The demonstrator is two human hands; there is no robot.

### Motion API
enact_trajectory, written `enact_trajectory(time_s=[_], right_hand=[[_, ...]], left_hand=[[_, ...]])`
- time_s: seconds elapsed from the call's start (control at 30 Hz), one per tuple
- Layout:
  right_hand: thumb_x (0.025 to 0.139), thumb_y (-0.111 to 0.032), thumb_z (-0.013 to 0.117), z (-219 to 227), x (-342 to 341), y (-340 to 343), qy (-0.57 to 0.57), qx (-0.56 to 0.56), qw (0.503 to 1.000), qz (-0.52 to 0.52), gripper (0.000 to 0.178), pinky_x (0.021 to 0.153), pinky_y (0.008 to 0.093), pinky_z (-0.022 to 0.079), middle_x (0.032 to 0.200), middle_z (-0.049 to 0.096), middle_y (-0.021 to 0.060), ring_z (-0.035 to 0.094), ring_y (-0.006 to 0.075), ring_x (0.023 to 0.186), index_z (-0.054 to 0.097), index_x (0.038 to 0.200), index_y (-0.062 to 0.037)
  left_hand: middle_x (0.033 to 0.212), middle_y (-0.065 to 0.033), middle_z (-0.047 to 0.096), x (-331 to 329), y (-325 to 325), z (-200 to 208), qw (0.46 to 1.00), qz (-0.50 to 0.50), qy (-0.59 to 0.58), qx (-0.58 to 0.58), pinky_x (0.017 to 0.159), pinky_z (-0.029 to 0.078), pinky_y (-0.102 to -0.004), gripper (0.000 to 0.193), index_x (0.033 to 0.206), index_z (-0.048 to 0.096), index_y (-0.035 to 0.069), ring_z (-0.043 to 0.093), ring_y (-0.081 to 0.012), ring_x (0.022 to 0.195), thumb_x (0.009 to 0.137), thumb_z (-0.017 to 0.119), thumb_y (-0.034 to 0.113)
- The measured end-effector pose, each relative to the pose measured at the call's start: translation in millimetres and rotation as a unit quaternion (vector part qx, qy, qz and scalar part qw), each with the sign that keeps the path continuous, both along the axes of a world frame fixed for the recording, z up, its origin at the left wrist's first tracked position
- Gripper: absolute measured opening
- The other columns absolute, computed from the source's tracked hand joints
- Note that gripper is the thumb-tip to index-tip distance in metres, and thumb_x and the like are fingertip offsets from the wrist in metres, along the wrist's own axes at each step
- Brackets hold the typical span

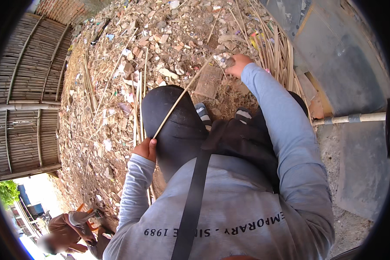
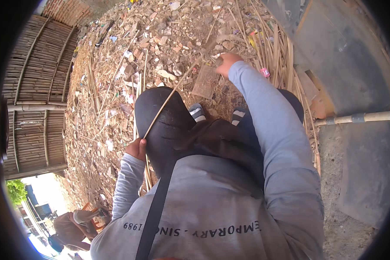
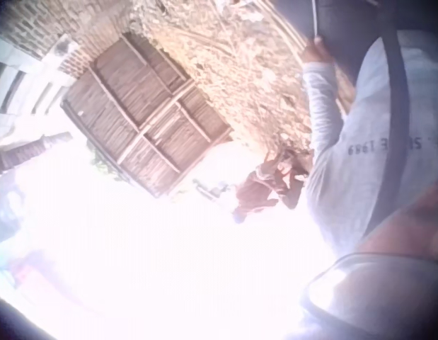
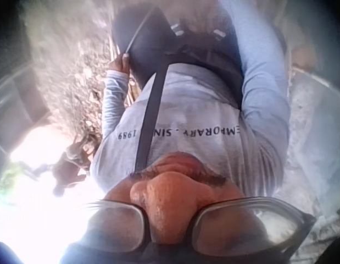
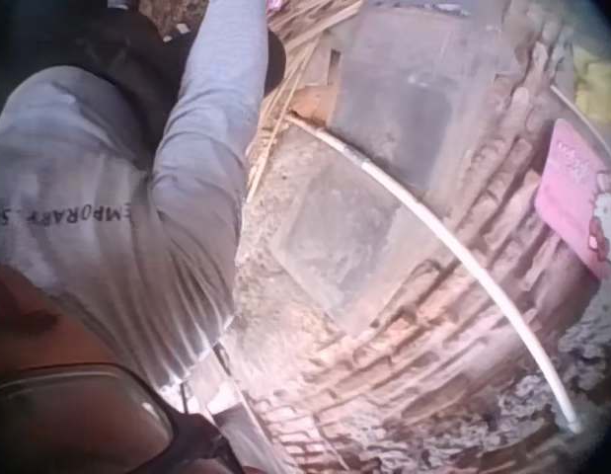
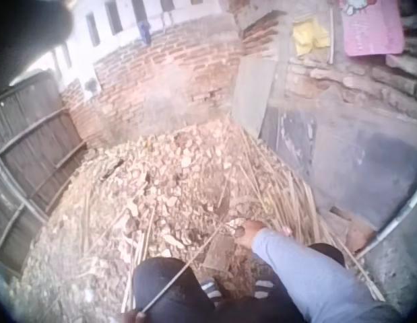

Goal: The person strips thin layers from a bamboo stick using a knife held in one hand while steadying the stick with the other.

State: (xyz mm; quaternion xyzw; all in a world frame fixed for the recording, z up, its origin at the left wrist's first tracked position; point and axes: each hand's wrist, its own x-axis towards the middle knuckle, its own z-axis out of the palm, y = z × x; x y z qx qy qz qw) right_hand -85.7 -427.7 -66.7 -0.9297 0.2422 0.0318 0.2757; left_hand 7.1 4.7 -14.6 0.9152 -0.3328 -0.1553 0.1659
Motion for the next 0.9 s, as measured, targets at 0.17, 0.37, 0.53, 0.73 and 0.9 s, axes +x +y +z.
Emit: enact_trajectory(time_s=[0.17, 0.37, 0.53, 0.73, 0.9], right_hand=[[0.072, -0.028, 0.065, 0.9, 1.2, -18.0, 0.038, -0.041, 0.995, -0.079, 0.036, 0.083, 0.0412, 0.050, 0.097, 0.066, 0.0187, 0.063, 0.0349, 0.092, 0.065, 0.100, -0.0052], [0.072, -0.028, 0.068, 58.1, -9.2, 45.1, -0.025, -0.067, 0.997, 0.027, 0.031, 0.078, 0.0433, 0.050, 0.090, 0.066, 0.0164, 0.063, 0.0338, 0.088, 0.064, 0.096, -0.0083], [0.071, -0.029, 0.069, 13.5, -7.5, -11.5, 0.052, 0.023, 0.994, -0.088, 0.034, 0.077, 0.0403, 0.051, 0.088, 0.066, 0.0152, 0.064, 0.0317, 0.083, 0.065, 0.098, -0.0091], [0.070, -0.032, 0.070, 44.6, -7.8, 36.4, -0.019, -0.034, 0.998, 0.051, 0.040, 0.079, 0.0413, 0.050, 0.089, 0.066, 0.0171, 0.064, 0.0339, 0.084, 0.065, 0.100, -0.0062], [0.070, -0.027, 0.066, 17.3, -0.4, 12.9, 0.031, -0.018, 0.999, -0.010, 0.037, 0.086, 0.0394, 0.050, 0.097, 0.067, 0.0154, 0.063, 0.0326, 0.094, 0.066, 0.103, -0.0113]], left_hand=[[0.063, -0.0246, 0.055, 8.3, 4.7, 18.6, 0.999, -0.011, -0.031, 0.037, 0.056, 0.042, -0.0494, 0.051, 0.074, 0.051, 0.002, 0.055, -0.0464, 0.063, 0.096, 0.041, 0.047], [0.060, -0.0158, 0.052, 2.6, 17.3, 32.1, 0.993, 0.045, 0.108, -0.004, 0.057, 0.040, -0.0396, 0.051, 0.083, 0.057, -0.004, 0.048, -0.0224, 0.057, 0.097, 0.040, 0.042], [0.066, -0.0195, 0.058, 6.7, 23.6, 28.6, 0.996, 0.013, 0.068, 0.057, 0.061, 0.045, -0.0417, 0.052, 0.087, 0.060, -0.002, 0.054, -0.0356, 0.060, 0.097, 0.040, 0.046], [0.061, -0.0109, 0.051, 5.2, 40.9, 30.9, 0.984, 0.068, 0.163, 0.024, 0.059, 0.041, -0.0365, 0.049, 0.085, 0.059, -0.002, 0.047, -0.0185, 0.059, 0.097, 0.042, 0.042], [0.065, -0.0006, 0.045, 0.7, 38.1, 36.5, 0.981, 0.059, 0.183, 0.011, 0.058, 0.037, -0.0324, 0.055, 0.076, 0.053, 0.002, 0.039, -0.0124, 0.063, 0.096, 0.039, 0.052]])
